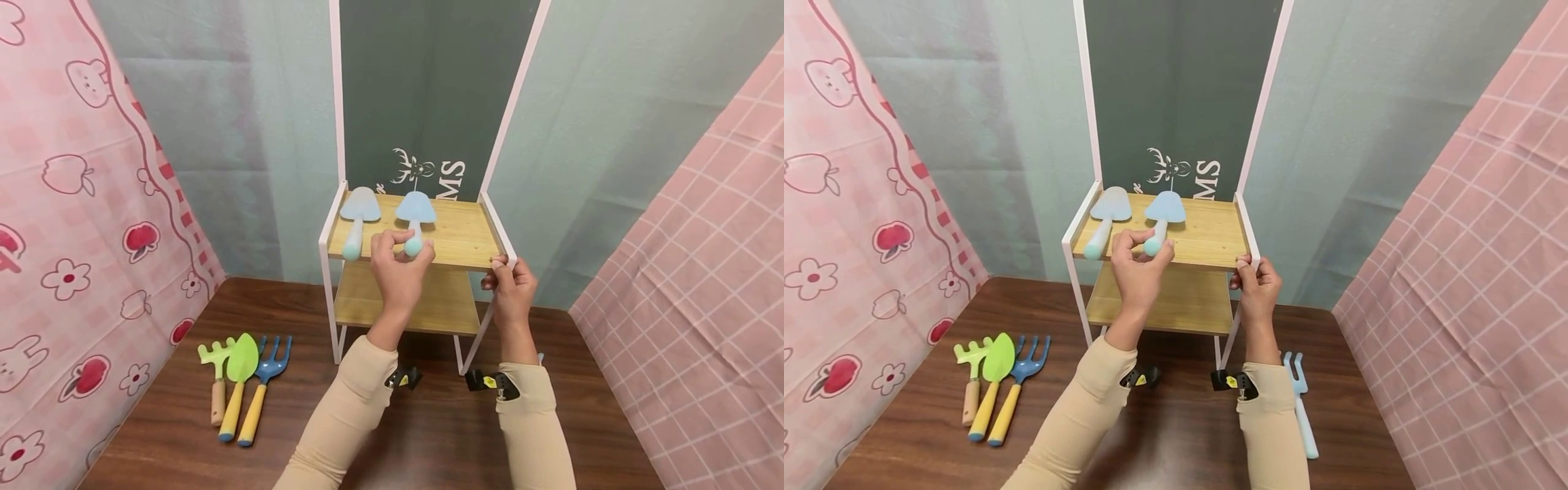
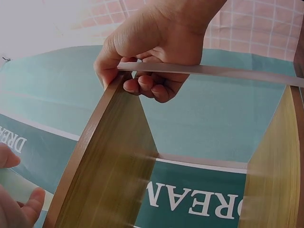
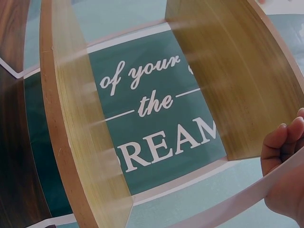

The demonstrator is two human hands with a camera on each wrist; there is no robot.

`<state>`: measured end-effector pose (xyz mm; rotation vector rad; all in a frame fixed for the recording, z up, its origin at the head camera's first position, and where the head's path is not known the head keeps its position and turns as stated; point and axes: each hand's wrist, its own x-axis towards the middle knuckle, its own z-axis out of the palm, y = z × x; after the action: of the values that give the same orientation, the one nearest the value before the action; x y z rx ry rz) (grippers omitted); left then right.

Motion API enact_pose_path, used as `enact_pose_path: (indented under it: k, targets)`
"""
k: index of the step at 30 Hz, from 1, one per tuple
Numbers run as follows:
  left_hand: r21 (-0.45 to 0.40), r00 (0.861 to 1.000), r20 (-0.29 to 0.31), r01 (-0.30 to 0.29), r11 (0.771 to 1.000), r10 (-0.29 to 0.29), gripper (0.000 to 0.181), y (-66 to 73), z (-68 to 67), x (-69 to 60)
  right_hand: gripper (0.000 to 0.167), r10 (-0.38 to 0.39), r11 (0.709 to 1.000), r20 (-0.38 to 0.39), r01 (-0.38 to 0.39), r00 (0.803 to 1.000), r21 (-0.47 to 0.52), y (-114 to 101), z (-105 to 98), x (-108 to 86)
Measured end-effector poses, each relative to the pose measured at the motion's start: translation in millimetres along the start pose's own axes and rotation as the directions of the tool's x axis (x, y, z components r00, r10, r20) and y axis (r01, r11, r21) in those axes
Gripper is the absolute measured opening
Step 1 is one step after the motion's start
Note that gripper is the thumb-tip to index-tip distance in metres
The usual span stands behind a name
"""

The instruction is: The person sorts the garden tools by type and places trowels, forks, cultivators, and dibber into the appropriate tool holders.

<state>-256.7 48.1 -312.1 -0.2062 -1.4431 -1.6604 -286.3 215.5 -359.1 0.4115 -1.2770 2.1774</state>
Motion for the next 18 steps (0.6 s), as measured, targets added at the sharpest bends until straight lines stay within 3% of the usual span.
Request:
enact_pose_path:
  k: [7,18]
  targets:
    - [0.041,1.000,0.006,0.024,0.999,-0.025,0.023,0.2,0.6,2.0,0.021,0.007,1.000,-0.004,-0.007,1.000,-0.006,0.3,0.0,-0.4]
    - [-0.034,0.997,0.060,0.052,0.998,-0.049,0.023,0.8,-3.6,0.7,0.021,0.005,1.000,-0.011,-0.005,1.000,-0.007,-0.1,0.5,-0.6]
